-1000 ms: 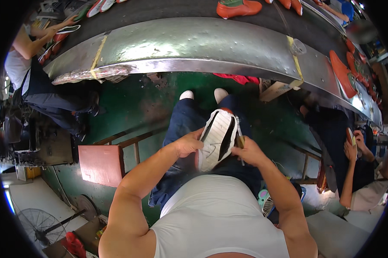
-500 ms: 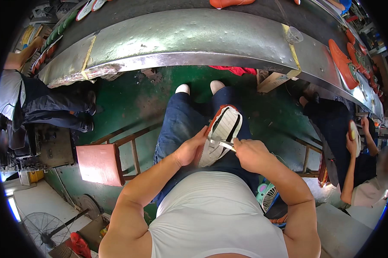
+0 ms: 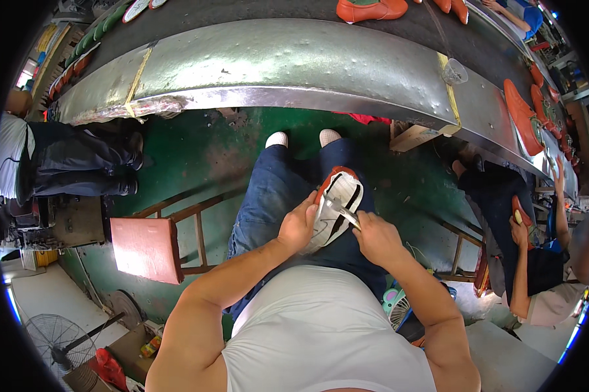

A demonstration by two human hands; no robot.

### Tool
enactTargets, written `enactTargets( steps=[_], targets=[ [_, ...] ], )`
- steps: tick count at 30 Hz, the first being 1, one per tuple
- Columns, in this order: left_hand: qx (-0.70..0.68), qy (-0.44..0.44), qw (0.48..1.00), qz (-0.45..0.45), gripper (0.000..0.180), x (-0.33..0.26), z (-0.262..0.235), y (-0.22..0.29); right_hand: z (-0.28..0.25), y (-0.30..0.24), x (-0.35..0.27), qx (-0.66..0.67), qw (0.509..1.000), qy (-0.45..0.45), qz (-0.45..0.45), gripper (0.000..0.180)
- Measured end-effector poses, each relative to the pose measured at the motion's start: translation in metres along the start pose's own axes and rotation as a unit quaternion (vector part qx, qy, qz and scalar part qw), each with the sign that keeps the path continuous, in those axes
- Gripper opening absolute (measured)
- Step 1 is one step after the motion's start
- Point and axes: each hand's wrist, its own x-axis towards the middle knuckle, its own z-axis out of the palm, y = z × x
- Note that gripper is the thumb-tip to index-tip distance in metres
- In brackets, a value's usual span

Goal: Trimming excess material from shoe soles using a specialized trimming tool in a factory setting.

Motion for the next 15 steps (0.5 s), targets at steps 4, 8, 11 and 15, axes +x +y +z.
enactTargets(
  steps=[4,8,11,15],
  targets=[
    [0.135,-0.023,0.976,0.171,0.053,0.002,-0.003,-0.004,0.035,0.023,-0.02,0.097,0.992,0.003,0.075,0.022],
    [0.216,-0.149,0.951,0.161,0.061,0.008,-0.016,0.001,0.002,0.047,-0.01,0.229,0.944,-0.193,0.14,0.023],
    [0.224,-0.18,0.948,0.136,0.061,0.018,-0.025,0.007,-0.035,0.03,-0.002,0.179,0.966,-0.133,0.134,0.029],
    [0.242,-0.215,0.937,0.13,0.061,0.02,-0.025,0.024,-0.001,0.023,0.013,0.231,0.969,0.052,0.07,0.032]
  ],
)
